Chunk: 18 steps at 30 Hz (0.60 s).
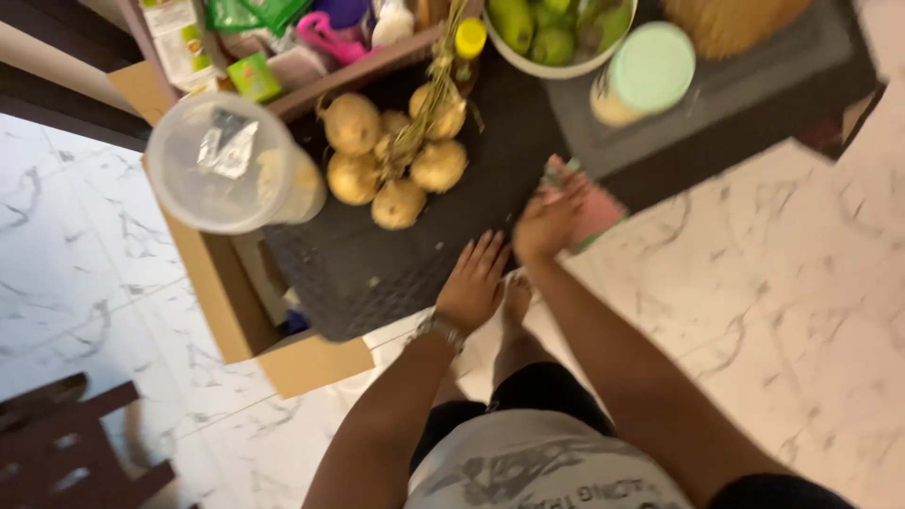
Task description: Wiping down tables and counters and organizing household items like food and containers.
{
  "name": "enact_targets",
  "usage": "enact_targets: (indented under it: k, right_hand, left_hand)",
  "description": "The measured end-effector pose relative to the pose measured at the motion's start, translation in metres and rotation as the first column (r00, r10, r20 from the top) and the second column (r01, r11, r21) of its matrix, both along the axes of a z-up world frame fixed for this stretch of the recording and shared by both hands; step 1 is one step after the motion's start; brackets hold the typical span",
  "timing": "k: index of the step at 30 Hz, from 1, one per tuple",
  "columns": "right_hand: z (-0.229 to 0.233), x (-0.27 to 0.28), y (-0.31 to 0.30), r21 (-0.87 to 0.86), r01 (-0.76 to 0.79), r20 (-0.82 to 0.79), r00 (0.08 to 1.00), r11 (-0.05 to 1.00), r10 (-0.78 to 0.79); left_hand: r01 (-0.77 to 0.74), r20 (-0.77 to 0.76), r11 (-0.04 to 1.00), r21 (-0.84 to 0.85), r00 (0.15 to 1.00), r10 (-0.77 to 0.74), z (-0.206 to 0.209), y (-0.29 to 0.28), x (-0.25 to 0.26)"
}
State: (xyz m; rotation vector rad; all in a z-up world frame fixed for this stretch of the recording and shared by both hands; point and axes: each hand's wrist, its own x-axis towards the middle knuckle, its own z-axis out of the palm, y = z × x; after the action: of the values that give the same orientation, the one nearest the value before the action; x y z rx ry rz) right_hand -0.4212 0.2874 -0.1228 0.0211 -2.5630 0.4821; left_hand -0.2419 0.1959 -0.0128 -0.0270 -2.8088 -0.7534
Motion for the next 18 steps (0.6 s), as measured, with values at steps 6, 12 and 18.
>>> enact_targets:
  k: [6, 12, 18]
  right_hand:
    - [-0.032, -0.096, -0.098, -0.477, -0.097, 0.188, 0.960, 0.873, 0.209]
    - [-0.040, -0.174, -0.139, -0.428, -0.491, -0.038, 0.849, 0.759, 0.527]
    - [0.099, -0.135, -0.102, -0.163, -0.804, 0.384, 0.482, 0.572, 0.787]
  left_hand:
    - [-0.095, -0.053, 0.987, -0.131, 0.995, 0.089, 0.005, 0.007, -0.002]
    - [-0.132, -0.177, 0.986, 0.104, 0.973, 0.149, 0.018, 0.000, -0.007]
    - [-0.118, -0.238, 0.978, 0.173, 0.958, 0.158, 0.014, 0.002, -0.008]
